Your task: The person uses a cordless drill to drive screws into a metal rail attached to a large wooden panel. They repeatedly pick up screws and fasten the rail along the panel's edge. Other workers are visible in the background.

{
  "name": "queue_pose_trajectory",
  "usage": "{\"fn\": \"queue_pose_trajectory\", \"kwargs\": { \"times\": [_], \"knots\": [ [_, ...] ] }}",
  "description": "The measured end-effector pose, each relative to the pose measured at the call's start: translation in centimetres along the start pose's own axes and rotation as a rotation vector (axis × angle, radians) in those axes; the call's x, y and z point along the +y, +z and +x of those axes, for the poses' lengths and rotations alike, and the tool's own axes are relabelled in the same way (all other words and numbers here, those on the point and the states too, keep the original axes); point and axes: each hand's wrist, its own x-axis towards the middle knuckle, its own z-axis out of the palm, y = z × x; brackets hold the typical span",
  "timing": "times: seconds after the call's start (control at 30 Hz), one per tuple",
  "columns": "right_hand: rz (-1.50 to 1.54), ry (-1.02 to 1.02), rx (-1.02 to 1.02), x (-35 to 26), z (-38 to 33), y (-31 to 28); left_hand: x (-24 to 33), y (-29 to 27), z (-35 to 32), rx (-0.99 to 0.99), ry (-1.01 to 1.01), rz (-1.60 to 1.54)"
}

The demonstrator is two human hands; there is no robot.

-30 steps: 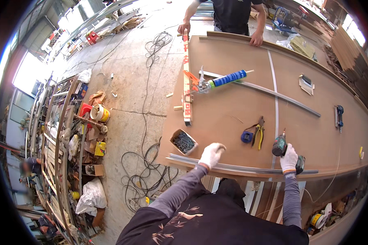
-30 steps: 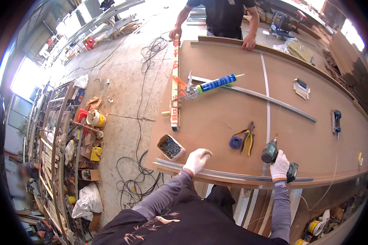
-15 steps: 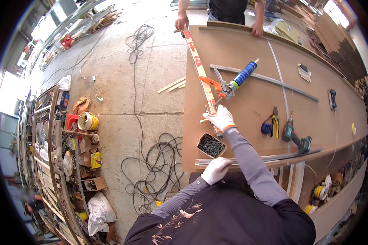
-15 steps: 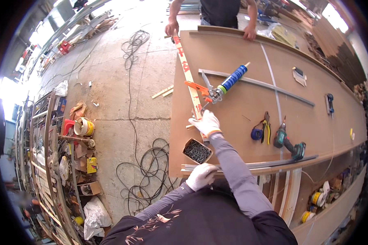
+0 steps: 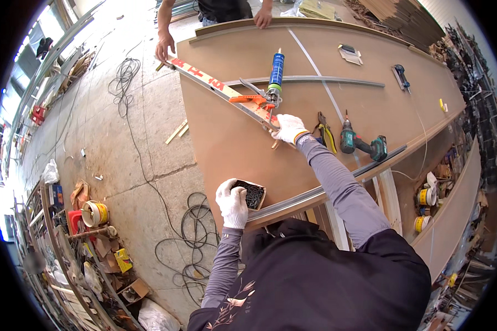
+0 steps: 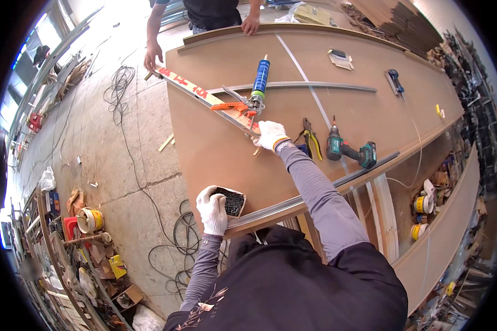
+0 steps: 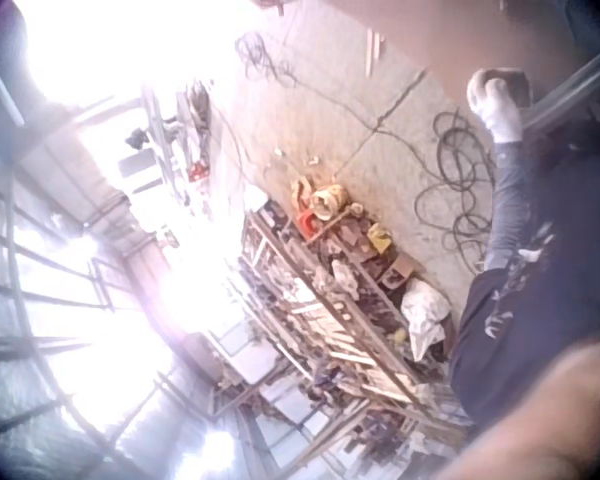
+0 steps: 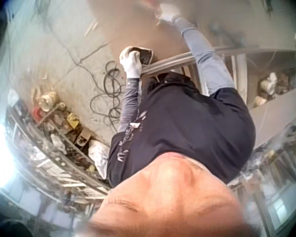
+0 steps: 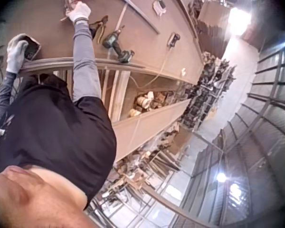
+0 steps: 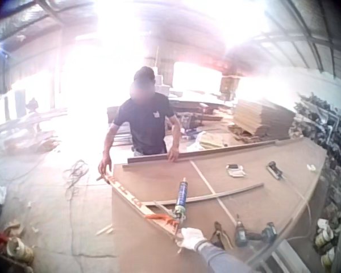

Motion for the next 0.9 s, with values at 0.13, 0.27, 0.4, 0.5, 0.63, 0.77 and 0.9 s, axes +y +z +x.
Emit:
{"fn": "queue_pose_trajectory", "kwargs": {
  "times": [0.13,0.27,0.4,0.5,0.63,0.77,0.9],
  "knots": [
    [0.063,-0.011,0.167,4.1,-2.1,-2.8,-0.4,1.3,-0.4,0.04,-0.075,0.028],
    [0.06,0.172,0.306,14.2,-7.9,-4.3,1.0,2.9,0.9,0.072,-0.111,0.107],
    [-0.176,0.335,-0.03,20.6,-15.1,-5.7,3.1,7.2,3.1,0.128,-0.158,0.118],
    [-0.279,0.324,-0.236,24.3,-16.7,-4.5,5.5,8.1,5.0,0.176,-0.112,0.106],
    [-0.236,0.303,-0.092,26.2,-16.2,-2.1,6.6,6.3,4.4,0.116,-0.548,-0.53],
    [-0.111,0.182,0.117,26.7,-17.2,-2.8,6.3,2.5,1.8,0.131,-0.763,-0.92],
    [0.151,0.198,0.291,20.1,-22.7,-7.5,6.2,-2.7,-1.4,0.249,-0.975,-1.053]
  ]
}}
